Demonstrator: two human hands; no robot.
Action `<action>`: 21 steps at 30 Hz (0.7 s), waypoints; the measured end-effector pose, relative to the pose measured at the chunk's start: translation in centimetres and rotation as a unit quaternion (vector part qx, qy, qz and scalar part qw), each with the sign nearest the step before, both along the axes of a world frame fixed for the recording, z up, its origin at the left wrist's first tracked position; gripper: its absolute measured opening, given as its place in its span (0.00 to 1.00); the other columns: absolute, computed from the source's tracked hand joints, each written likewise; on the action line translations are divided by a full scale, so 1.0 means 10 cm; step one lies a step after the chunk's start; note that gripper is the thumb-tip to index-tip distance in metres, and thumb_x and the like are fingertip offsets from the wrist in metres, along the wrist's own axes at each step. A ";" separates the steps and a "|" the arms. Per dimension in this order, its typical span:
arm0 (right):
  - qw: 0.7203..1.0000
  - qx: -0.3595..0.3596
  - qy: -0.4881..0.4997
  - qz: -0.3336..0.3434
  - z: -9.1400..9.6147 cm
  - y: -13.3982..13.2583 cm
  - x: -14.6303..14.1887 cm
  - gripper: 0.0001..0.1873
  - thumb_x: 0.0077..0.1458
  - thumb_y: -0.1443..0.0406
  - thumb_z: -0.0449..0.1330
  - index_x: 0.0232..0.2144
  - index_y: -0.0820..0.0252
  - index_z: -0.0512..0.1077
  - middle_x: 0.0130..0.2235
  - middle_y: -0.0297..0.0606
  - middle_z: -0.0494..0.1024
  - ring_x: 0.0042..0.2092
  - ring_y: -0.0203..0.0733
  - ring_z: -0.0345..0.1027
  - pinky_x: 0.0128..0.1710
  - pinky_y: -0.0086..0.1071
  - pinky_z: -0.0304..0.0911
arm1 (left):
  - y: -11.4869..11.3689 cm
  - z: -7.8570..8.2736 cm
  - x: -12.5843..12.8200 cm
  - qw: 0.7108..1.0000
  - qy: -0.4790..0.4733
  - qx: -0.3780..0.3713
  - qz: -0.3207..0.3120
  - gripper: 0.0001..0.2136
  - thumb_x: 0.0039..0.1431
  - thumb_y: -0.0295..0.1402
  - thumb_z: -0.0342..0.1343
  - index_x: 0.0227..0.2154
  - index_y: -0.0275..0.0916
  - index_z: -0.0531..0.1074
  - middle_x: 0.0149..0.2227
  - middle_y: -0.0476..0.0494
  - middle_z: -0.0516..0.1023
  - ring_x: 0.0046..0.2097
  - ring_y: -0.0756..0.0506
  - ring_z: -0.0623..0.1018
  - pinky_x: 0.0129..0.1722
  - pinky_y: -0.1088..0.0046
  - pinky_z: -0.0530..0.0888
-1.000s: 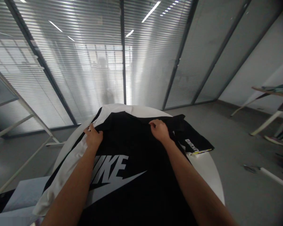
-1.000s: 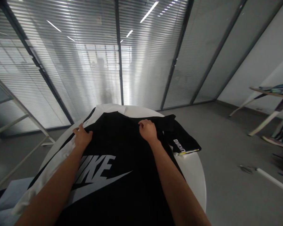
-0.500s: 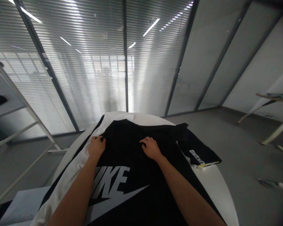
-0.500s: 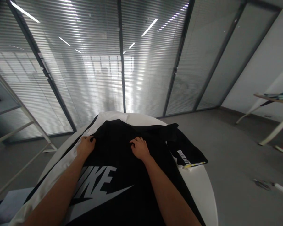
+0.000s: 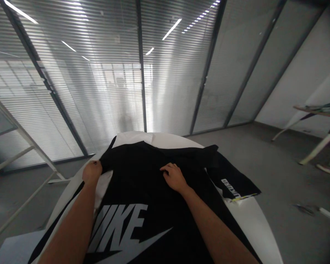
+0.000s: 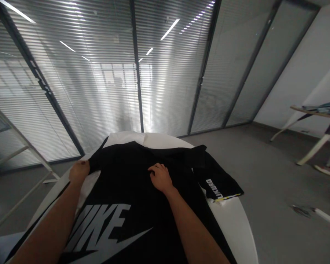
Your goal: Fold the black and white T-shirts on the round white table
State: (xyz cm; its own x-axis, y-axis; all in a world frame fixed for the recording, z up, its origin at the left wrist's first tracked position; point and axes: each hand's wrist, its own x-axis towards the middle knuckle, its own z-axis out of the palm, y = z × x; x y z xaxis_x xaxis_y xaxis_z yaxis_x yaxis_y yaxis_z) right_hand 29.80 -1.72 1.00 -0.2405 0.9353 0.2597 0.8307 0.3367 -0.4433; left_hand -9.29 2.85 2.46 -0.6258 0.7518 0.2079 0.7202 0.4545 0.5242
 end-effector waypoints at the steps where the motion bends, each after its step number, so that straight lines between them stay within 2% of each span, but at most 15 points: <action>1: 1.000 -0.002 0.002 -0.003 0.00 0.01 0.00 0.17 0.57 0.70 0.53 0.44 0.51 0.76 0.46 0.35 0.75 0.49 0.41 0.65 0.51 0.35 0.56 | 0.00 -0.03 0.01 1.000 -0.005 -0.008 0.012 0.23 0.61 0.44 0.43 0.46 0.34 0.76 0.44 0.23 0.78 0.46 0.28 0.77 0.42 0.51 0.73; 4: 1.000 -0.006 -0.009 -0.012 0.02 0.10 0.04 0.17 0.57 0.70 0.53 0.44 0.53 0.76 0.47 0.36 0.76 0.49 0.40 0.66 0.53 0.34 0.56 | 0.02 -0.05 0.06 0.999 -0.012 -0.027 0.034 0.23 0.61 0.46 0.43 0.47 0.38 0.75 0.46 0.27 0.78 0.48 0.29 0.77 0.45 0.51 0.72; 10: 0.992 -0.027 -0.097 -0.077 0.18 0.47 0.15 0.15 0.59 0.64 0.53 0.43 0.53 0.77 0.48 0.37 0.77 0.48 0.41 0.69 0.54 0.35 0.57 | 0.03 -0.03 0.11 1.000 0.008 -0.028 0.007 0.22 0.59 0.44 0.47 0.50 0.37 0.72 0.48 0.28 0.77 0.49 0.31 0.76 0.46 0.52 0.72; 13: 0.988 -0.009 -0.109 -0.105 0.31 0.63 0.18 0.21 0.55 0.61 0.58 0.51 0.55 0.73 0.55 0.42 0.72 0.54 0.48 0.65 0.58 0.41 0.54 | 0.01 -0.02 0.10 1.000 -0.001 -0.024 -0.002 0.22 0.59 0.43 0.48 0.51 0.37 0.71 0.49 0.29 0.76 0.49 0.32 0.76 0.46 0.53 0.72; 16: 0.986 0.014 -0.109 -0.123 0.40 0.71 0.17 0.28 0.55 0.61 0.58 0.58 0.58 0.67 0.60 0.47 0.66 0.59 0.54 0.58 0.60 0.46 0.50 | 0.00 -0.02 0.11 1.000 -0.012 -0.006 -0.001 0.21 0.60 0.42 0.48 0.51 0.38 0.70 0.49 0.30 0.76 0.49 0.32 0.76 0.46 0.54 0.72; 18: 0.985 0.027 -0.107 -0.132 0.38 0.71 0.12 0.28 0.57 0.63 0.55 0.60 0.58 0.65 0.62 0.48 0.64 0.61 0.54 0.56 0.61 0.48 0.49 | 0.00 -0.01 0.13 1.000 -0.007 0.013 0.001 0.20 0.60 0.41 0.49 0.51 0.38 0.71 0.48 0.31 0.76 0.50 0.33 0.75 0.46 0.55 0.72; 21: 0.985 0.045 -0.098 -0.133 0.23 0.62 -0.05 0.25 0.61 0.66 0.48 0.59 0.57 0.66 0.61 0.45 0.65 0.61 0.49 0.56 0.61 0.45 0.50 | 0.02 -0.01 0.17 0.999 0.002 0.038 0.002 0.18 0.60 0.40 0.49 0.50 0.39 0.71 0.48 0.32 0.77 0.51 0.33 0.74 0.46 0.56 0.72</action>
State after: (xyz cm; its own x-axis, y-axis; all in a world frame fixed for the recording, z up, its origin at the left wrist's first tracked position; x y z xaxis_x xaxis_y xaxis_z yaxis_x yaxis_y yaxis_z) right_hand 29.29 4.50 3.33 -0.0429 0.9474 0.3171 0.9615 0.1254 -0.2446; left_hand -7.62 3.00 2.39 -0.6279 0.7312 0.2665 0.7207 0.4169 0.5539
